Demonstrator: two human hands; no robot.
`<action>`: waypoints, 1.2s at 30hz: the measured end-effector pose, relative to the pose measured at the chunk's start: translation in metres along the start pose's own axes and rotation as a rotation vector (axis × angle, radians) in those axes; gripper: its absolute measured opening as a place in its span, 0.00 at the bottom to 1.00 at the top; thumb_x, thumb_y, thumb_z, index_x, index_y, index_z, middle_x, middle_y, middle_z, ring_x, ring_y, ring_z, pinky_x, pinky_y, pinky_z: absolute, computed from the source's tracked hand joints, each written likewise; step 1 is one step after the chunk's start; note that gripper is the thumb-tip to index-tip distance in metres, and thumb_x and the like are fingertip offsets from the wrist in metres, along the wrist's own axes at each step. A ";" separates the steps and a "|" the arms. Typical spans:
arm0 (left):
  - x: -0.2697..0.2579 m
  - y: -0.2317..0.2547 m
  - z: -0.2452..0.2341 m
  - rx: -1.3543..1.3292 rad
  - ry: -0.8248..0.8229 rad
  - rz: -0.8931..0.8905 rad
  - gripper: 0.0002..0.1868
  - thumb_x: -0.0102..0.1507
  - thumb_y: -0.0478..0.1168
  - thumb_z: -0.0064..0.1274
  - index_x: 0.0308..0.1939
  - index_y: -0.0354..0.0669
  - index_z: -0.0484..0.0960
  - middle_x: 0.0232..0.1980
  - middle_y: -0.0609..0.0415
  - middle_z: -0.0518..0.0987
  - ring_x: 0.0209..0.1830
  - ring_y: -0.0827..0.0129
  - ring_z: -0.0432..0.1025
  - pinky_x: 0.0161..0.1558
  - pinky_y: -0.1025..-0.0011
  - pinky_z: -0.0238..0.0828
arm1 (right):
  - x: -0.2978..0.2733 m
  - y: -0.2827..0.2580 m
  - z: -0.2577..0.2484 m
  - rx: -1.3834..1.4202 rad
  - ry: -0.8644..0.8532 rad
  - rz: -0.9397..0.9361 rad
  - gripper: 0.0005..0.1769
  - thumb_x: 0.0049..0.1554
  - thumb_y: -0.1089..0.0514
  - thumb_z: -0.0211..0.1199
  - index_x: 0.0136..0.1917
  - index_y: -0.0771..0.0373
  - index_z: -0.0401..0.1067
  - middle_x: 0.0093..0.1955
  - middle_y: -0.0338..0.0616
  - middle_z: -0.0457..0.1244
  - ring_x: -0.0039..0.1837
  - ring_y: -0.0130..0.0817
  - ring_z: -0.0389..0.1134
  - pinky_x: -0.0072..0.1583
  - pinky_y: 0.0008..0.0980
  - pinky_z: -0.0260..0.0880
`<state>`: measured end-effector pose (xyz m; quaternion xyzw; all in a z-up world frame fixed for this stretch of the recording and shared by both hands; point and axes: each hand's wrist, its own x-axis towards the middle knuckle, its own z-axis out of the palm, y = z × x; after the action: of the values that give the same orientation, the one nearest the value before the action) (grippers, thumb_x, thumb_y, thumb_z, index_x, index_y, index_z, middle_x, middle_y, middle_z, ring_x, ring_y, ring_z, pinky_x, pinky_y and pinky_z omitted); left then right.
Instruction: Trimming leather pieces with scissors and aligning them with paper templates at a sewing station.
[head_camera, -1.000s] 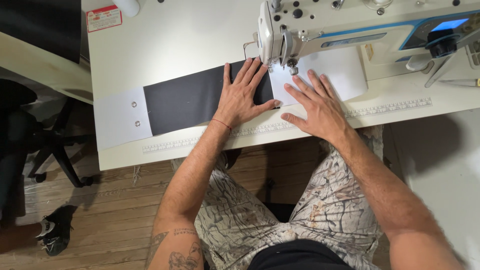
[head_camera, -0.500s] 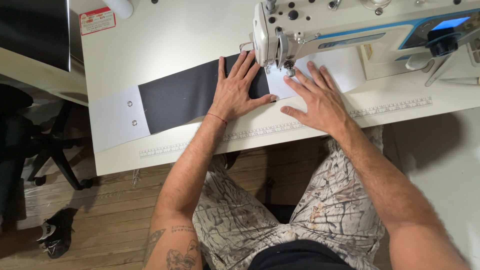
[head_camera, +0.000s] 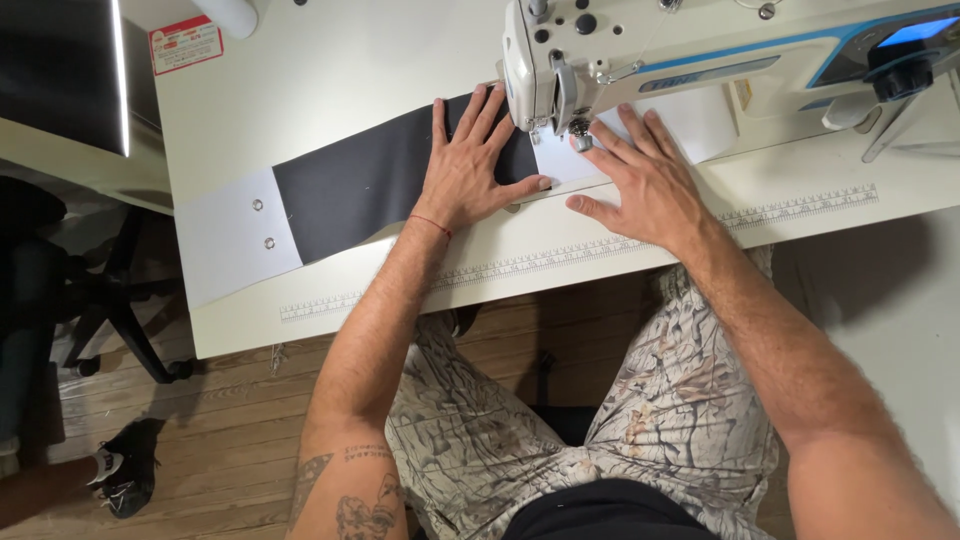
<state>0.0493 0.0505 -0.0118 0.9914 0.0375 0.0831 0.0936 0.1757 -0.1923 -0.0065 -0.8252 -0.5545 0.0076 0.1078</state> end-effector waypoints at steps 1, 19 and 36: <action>0.000 -0.001 0.000 -0.031 0.008 0.021 0.51 0.64 0.81 0.36 0.80 0.54 0.58 0.84 0.49 0.48 0.85 0.55 0.40 0.76 0.33 0.23 | 0.000 0.000 0.000 -0.010 0.013 -0.010 0.48 0.63 0.21 0.40 0.80 0.57 0.60 0.82 0.53 0.51 0.85 0.56 0.41 0.81 0.53 0.32; 0.014 -0.013 -0.004 -0.032 -0.035 0.039 0.49 0.64 0.81 0.33 0.82 0.60 0.56 0.84 0.48 0.46 0.85 0.52 0.38 0.76 0.33 0.23 | 0.012 0.014 0.003 -0.098 0.018 -0.045 0.46 0.64 0.22 0.44 0.66 0.66 0.71 0.78 0.56 0.57 0.78 0.60 0.53 0.81 0.55 0.39; 0.028 -0.028 -0.007 -0.067 -0.020 0.063 0.50 0.62 0.82 0.34 0.80 0.61 0.60 0.84 0.48 0.48 0.84 0.50 0.38 0.76 0.35 0.21 | 0.027 0.025 0.005 -0.112 -0.118 0.039 0.50 0.62 0.18 0.42 0.72 0.64 0.66 0.71 0.58 0.61 0.71 0.56 0.59 0.75 0.59 0.47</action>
<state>0.0735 0.0818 -0.0056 0.9892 0.0027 0.0772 0.1243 0.2083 -0.1760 -0.0127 -0.8388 -0.5431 0.0273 0.0282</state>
